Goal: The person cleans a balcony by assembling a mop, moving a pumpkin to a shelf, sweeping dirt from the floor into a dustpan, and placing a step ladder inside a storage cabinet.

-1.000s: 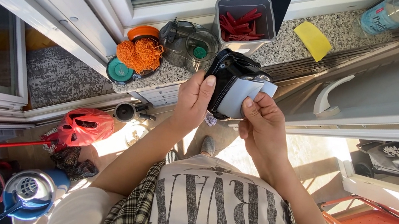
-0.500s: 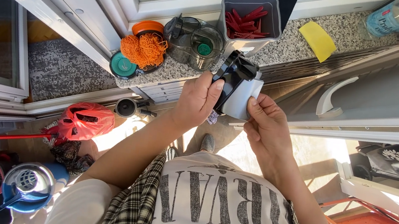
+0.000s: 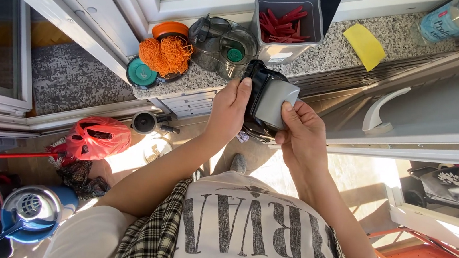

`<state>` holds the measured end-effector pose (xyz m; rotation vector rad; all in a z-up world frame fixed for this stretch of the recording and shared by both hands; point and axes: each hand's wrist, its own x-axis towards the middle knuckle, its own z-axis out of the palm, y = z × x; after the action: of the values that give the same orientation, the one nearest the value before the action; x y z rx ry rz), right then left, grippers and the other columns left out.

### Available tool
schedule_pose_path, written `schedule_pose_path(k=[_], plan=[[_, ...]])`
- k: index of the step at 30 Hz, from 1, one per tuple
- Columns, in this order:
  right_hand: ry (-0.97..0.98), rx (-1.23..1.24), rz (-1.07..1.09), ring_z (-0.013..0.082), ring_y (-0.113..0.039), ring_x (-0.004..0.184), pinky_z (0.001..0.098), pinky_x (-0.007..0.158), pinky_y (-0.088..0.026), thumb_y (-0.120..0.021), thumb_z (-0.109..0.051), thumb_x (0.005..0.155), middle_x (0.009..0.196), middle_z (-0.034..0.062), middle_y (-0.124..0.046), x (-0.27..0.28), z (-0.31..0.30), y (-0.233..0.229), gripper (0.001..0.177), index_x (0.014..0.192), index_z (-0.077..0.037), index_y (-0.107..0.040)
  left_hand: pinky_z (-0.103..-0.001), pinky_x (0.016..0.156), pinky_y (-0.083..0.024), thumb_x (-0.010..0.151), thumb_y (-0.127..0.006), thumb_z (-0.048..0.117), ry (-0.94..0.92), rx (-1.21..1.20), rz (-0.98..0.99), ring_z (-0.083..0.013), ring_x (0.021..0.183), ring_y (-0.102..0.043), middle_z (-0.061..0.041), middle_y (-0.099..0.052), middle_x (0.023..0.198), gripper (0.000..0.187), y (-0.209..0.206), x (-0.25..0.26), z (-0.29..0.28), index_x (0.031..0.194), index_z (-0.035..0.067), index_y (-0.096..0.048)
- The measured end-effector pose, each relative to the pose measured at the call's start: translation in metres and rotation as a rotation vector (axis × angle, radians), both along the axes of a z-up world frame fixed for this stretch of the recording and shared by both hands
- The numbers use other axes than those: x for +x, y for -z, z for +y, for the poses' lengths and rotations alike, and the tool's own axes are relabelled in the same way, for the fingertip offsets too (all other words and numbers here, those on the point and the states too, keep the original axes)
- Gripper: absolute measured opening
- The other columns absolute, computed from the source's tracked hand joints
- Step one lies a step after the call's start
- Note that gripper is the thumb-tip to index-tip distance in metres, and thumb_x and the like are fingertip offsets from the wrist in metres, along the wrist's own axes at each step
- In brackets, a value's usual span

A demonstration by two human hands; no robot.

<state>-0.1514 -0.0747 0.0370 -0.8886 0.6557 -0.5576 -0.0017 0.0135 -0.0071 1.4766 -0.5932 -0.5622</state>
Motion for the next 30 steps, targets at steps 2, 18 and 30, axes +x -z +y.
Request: schedule_pose_path(k=[2,18,30], plan=[[-0.004,-0.039,0.035,0.007,-0.059,0.059,0.0199,0.049,-0.05,-0.066,-0.018,0.103,0.083,0.004,-0.068,0.006,-0.002,-0.001,0.017,0.103,-0.001,-0.064,-0.032,0.055,-0.043,0.111,-0.048,0.036,-0.009,-0.008,-0.023,-0.0105,0.059,-0.045,-0.003,-0.051,0.063,0.043,0.007,0.004,-0.003,0.087,0.002,-0.058],[-0.104,-0.158,0.136,0.0074,-0.063,0.06,0.0193,0.048,-0.053,-0.065,-0.02,0.103,0.083,0.0065,-0.07,-0.008,0.018,0.018,0.025,0.111,0.004,-0.06,-0.032,0.057,-0.045,0.109,-0.046,0.04,0.136,0.163,0.089,-0.0131,0.059,-0.048,-0.003,-0.053,0.065,0.049,0.026,-0.001,0.017,0.086,-0.001,-0.061],[-0.13,-0.122,0.103,0.0069,-0.067,0.071,0.021,0.057,-0.058,-0.064,-0.017,0.103,0.09,0.0041,-0.072,-0.014,0.044,-0.014,0.023,0.117,0.001,-0.061,-0.029,0.063,-0.045,0.112,-0.044,0.041,0.111,0.063,0.028,-0.0101,0.067,-0.048,-0.001,-0.054,0.072,0.047,-0.004,-0.017,0.053,0.096,0.0,-0.061]])
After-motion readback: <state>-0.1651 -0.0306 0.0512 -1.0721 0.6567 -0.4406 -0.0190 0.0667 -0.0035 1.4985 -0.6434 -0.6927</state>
